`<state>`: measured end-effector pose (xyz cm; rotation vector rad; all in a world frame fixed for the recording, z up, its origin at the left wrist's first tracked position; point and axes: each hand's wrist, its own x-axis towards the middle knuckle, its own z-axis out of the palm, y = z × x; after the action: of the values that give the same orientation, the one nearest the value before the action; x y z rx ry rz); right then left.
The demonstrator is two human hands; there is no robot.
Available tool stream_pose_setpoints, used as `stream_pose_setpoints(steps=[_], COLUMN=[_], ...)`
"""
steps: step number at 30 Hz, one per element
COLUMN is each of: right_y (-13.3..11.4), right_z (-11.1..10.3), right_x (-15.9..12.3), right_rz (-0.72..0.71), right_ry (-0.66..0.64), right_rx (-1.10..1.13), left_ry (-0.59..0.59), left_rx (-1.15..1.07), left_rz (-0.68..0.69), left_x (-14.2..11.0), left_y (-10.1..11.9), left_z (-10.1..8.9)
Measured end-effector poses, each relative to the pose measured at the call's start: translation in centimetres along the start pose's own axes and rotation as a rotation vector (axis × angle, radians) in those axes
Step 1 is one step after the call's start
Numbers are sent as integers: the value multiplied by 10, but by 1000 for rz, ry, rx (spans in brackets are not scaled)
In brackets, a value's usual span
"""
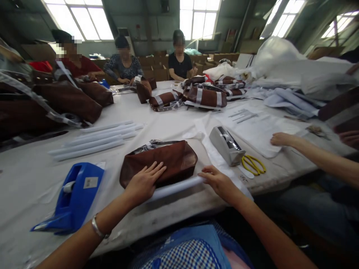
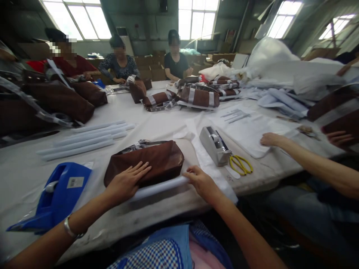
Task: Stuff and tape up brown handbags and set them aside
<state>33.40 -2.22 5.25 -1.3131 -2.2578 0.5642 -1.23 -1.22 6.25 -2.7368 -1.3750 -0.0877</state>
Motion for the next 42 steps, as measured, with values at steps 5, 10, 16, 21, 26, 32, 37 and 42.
stream_pose_setpoints(steps=[5,10,16,21,26,32,37,42], right_y=[-1,5,-13,-15,-14,-35,-41,-37], right_z=[45,63,53,70,82,64,59,65], right_x=[24,25,10,22,26,-5,-12,8], right_rz=[9,46,-127,-308,-228,178,803,828], right_ry=[204,368,527,248,213,305,299,206], right_rx=[9,-41,-159,-160,-100,475,1438,1696], left_ry=[-3,86,230,309,281,328,370,391], left_rx=[-29,64,101,90,65,64,52,75], left_rz=[17,-8,-82,-122,-199,-211,-215,-195], left_x=[-2,-10,-17,-16,0,8,5,6], left_y=[0,10,26,39,61,65,64,64], left_z=[-6,16,44,52,55,64,67,68])
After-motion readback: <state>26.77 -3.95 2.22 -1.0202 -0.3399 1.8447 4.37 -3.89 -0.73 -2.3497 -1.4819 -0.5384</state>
